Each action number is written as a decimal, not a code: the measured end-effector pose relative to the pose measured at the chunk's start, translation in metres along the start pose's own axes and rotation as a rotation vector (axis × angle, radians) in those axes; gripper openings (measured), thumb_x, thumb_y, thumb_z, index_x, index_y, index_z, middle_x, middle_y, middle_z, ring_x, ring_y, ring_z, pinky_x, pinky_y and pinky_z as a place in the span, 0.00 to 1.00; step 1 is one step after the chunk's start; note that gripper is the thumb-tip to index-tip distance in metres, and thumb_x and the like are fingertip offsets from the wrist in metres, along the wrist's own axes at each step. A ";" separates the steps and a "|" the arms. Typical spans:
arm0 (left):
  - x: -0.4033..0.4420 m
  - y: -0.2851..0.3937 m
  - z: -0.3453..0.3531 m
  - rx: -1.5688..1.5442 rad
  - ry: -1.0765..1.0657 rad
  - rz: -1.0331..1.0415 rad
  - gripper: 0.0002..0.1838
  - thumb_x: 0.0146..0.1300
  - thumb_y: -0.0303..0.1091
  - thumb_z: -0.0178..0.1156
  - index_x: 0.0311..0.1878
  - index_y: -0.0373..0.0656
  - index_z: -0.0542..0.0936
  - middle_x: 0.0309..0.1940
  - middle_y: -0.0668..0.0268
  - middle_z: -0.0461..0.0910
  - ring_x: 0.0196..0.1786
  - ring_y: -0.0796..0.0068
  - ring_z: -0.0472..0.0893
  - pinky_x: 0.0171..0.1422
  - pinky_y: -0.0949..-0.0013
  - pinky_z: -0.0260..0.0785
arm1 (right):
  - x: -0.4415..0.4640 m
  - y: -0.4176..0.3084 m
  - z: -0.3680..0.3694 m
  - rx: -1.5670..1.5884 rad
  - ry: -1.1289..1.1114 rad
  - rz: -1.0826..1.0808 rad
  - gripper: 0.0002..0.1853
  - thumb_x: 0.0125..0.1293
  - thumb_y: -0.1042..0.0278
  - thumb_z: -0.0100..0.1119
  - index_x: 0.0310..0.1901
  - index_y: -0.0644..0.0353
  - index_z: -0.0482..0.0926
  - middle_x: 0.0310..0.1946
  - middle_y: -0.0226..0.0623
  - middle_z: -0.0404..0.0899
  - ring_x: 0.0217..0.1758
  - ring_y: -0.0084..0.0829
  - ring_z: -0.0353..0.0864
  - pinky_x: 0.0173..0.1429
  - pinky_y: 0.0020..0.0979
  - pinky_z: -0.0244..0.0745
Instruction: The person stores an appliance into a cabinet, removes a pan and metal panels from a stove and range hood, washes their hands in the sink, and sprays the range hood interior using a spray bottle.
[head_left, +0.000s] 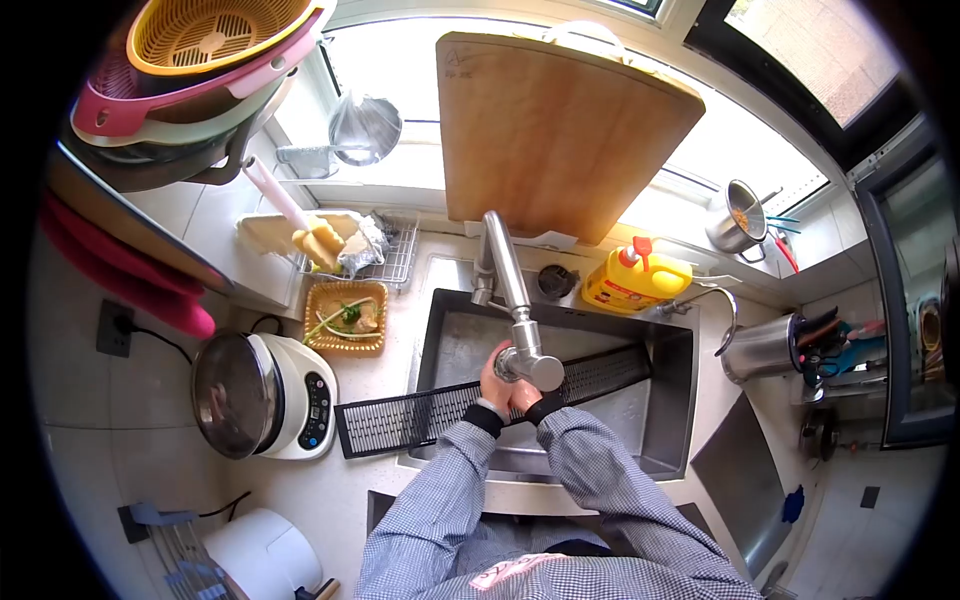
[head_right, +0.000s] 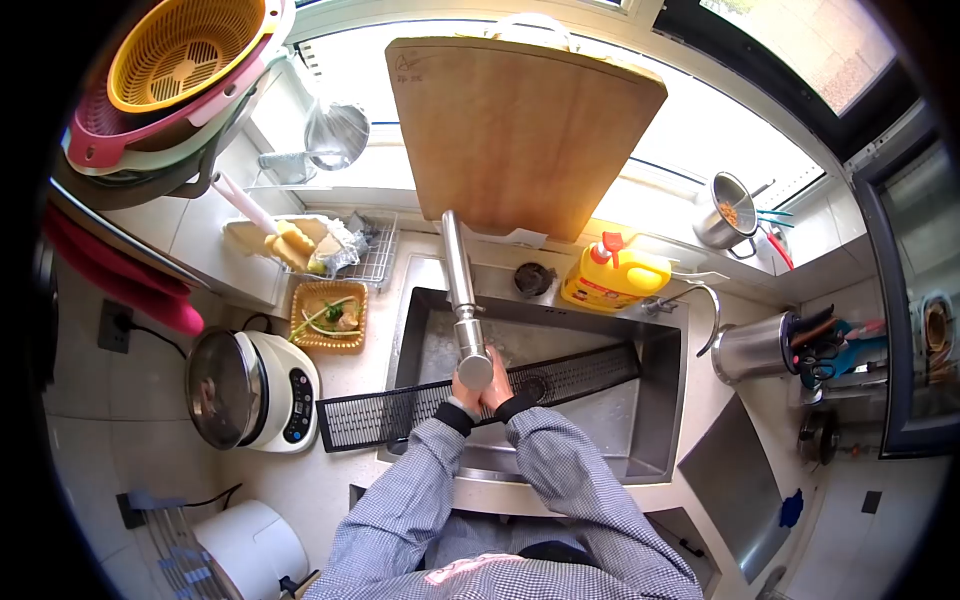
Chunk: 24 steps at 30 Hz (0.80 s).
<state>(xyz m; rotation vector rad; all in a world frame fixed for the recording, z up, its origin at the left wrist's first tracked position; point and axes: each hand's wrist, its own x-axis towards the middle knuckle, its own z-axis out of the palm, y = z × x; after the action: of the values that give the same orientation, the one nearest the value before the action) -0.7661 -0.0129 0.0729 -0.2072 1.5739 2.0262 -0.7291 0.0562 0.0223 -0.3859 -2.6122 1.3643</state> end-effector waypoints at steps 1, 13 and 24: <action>0.005 0.000 0.001 -0.207 -0.046 -0.082 0.16 0.65 0.25 0.47 0.56 0.37 0.71 0.45 0.62 0.77 0.46 0.70 0.77 0.51 0.68 0.72 | 0.001 -0.004 0.006 0.377 0.006 0.356 0.20 0.61 0.62 0.56 0.52 0.62 0.66 0.46 0.44 0.74 0.46 0.39 0.76 0.48 0.40 0.72; 0.077 0.059 -0.019 -0.006 -0.316 -0.026 0.11 0.64 0.30 0.52 0.46 0.35 0.78 0.37 0.61 0.81 0.37 0.74 0.80 0.40 0.73 0.72 | -0.005 -0.054 -0.051 1.677 0.061 0.827 0.17 0.68 0.67 0.44 0.53 0.70 0.67 0.50 0.47 0.72 0.52 0.34 0.74 0.59 0.32 0.71; 0.018 0.007 -0.011 0.947 -0.451 0.214 0.17 0.63 0.43 0.56 0.46 0.40 0.76 0.37 0.64 0.79 0.38 0.72 0.78 0.40 0.72 0.72 | -0.109 0.018 -0.101 0.839 0.028 0.822 0.27 0.64 0.53 0.50 0.59 0.62 0.65 0.54 0.45 0.71 0.56 0.39 0.72 0.61 0.38 0.65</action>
<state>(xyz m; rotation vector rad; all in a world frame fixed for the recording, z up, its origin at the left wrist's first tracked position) -0.7871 -0.0183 0.0674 0.7402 2.0805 1.1285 -0.5955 0.1116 0.0614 -1.3569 -1.6059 2.4518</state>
